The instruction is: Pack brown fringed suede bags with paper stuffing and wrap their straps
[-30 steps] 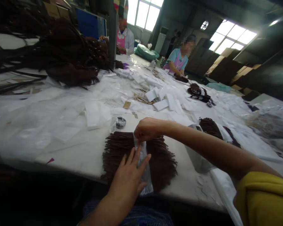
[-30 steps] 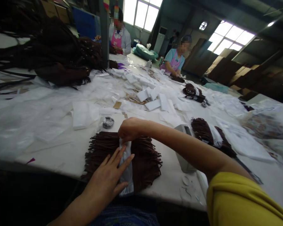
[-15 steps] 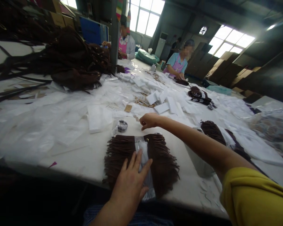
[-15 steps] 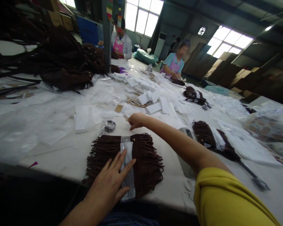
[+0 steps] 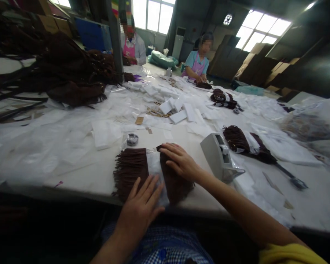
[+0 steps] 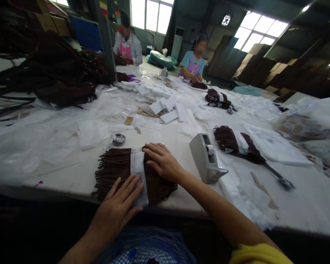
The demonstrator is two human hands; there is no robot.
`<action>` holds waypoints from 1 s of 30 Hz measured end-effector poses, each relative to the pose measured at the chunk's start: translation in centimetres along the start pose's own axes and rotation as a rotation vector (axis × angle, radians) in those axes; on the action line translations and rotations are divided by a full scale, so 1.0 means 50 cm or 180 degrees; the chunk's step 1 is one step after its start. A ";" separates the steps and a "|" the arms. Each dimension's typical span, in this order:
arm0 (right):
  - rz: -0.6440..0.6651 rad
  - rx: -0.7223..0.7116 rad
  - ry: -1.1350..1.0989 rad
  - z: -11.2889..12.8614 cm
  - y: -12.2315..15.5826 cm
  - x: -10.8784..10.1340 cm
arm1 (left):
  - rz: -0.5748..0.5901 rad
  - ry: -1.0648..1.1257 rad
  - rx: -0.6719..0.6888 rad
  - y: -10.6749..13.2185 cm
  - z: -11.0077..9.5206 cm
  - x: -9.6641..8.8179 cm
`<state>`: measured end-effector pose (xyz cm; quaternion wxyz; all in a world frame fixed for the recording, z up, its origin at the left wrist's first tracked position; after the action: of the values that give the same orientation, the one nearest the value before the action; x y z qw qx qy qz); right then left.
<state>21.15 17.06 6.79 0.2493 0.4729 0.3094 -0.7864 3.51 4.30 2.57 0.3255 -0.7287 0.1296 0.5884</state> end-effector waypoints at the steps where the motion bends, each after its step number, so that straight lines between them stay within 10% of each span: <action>1: 0.0172 -0.0064 0.0107 0.007 0.023 0.010 | 0.0022 -0.0040 0.0095 0.013 -0.007 0.003; 6: -0.0100 0.0495 0.0278 0.007 0.097 0.027 | 0.0044 -0.0029 0.0163 0.051 -0.014 -0.006; 12: -0.0175 0.0377 0.0168 0.010 0.169 0.029 | 0.0091 -0.0058 -0.0714 0.108 0.067 -0.020; 18: -0.1406 0.0947 -0.0037 0.006 0.256 -0.015 | -0.0220 -0.0122 -0.1266 0.185 0.126 -0.064; 25: -0.0006 -0.0538 -0.0166 0.083 0.225 0.000 | 0.0183 0.0114 0.0544 0.085 0.031 -0.068; 30: -0.0612 0.0293 0.0139 0.009 0.261 -0.065 | -0.0135 0.0164 -0.0232 0.155 0.118 -0.090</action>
<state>31.22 8.12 6.62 0.1439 0.4691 0.3222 -0.8096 -6.75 1.28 3.75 0.3077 -0.7576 0.1009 0.5668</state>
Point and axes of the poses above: each hand's wrist, its own y-axis away from the middle knuckle, its own x-axis out of the palm, z = x × y, the point moved 4 cm from there along -y, towards the middle knuckle, and after that the axes turned 4 degrees about z, right-handed, at the moved point
